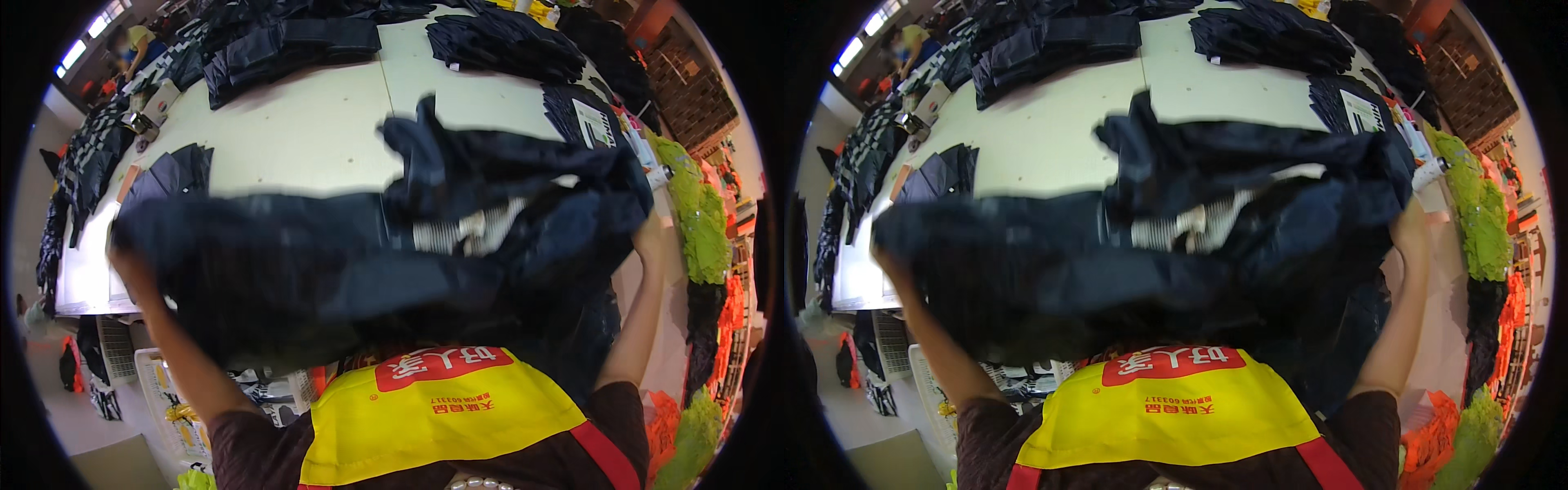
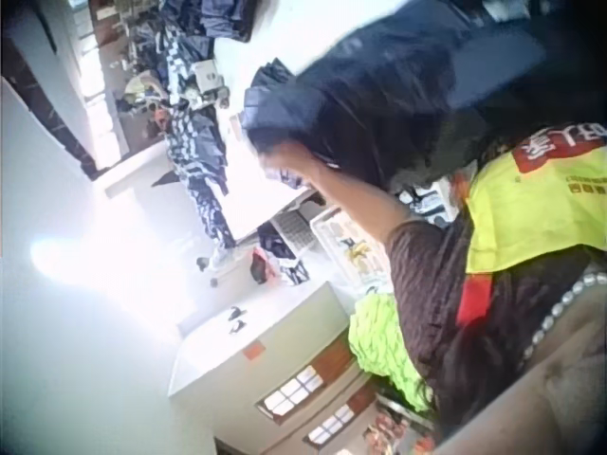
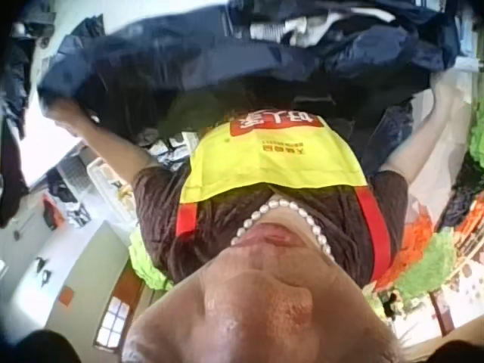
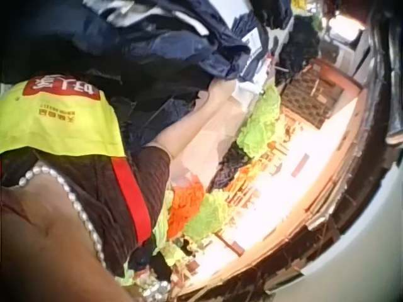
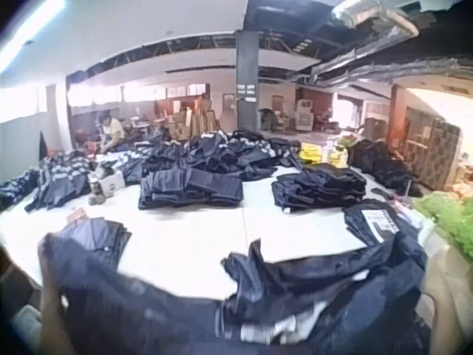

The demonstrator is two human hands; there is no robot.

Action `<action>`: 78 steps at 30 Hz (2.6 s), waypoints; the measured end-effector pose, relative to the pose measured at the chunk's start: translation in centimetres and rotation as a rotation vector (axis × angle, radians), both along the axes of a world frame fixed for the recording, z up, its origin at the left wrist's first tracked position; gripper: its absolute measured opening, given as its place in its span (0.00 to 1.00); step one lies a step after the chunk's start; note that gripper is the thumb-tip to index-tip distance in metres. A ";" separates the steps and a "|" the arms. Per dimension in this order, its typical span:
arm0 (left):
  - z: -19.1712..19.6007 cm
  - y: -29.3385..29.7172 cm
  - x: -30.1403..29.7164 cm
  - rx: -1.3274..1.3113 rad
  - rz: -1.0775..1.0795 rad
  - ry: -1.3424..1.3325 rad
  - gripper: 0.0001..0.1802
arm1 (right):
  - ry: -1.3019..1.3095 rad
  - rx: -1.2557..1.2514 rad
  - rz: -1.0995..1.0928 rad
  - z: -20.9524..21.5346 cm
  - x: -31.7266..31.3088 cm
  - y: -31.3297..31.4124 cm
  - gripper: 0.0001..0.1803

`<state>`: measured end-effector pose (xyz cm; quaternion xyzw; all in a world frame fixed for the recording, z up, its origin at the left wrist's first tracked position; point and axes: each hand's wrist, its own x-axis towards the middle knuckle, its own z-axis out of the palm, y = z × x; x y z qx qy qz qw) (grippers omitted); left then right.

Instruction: The person folds a dark jacket on a table, then places it into a small black pouch and ties the pouch closed. The person then picks up another jacket, uses a small tool to cut a tag, and zips the jacket closed.

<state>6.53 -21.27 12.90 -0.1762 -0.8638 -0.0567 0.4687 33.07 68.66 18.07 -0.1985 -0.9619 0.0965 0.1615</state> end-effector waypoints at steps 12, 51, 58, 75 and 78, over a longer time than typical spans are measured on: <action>-11.0 27.3 -3.4 0.265 0.039 -0.854 0.24 | -0.102 -0.020 0.171 -8.5 -17.6 -2.7 0.40; -13.3 38.5 6.9 2.081 -0.510 -1.633 0.25 | 0.213 0.087 0.266 -10.0 -21.5 -17.9 0.27; -5.9 42.6 5.4 1.688 -0.393 -2.009 0.21 | -0.818 -0.388 1.127 -17.1 -24.7 -30.3 0.14; -10.8 32.0 7.4 1.327 -0.500 -0.981 0.17 | 0.072 -0.163 0.865 -12.8 -14.8 -17.8 0.35; -12.7 34.9 3.6 1.061 -0.384 -0.633 0.19 | 0.224 -0.071 0.811 -18.3 -14.4 -17.8 0.28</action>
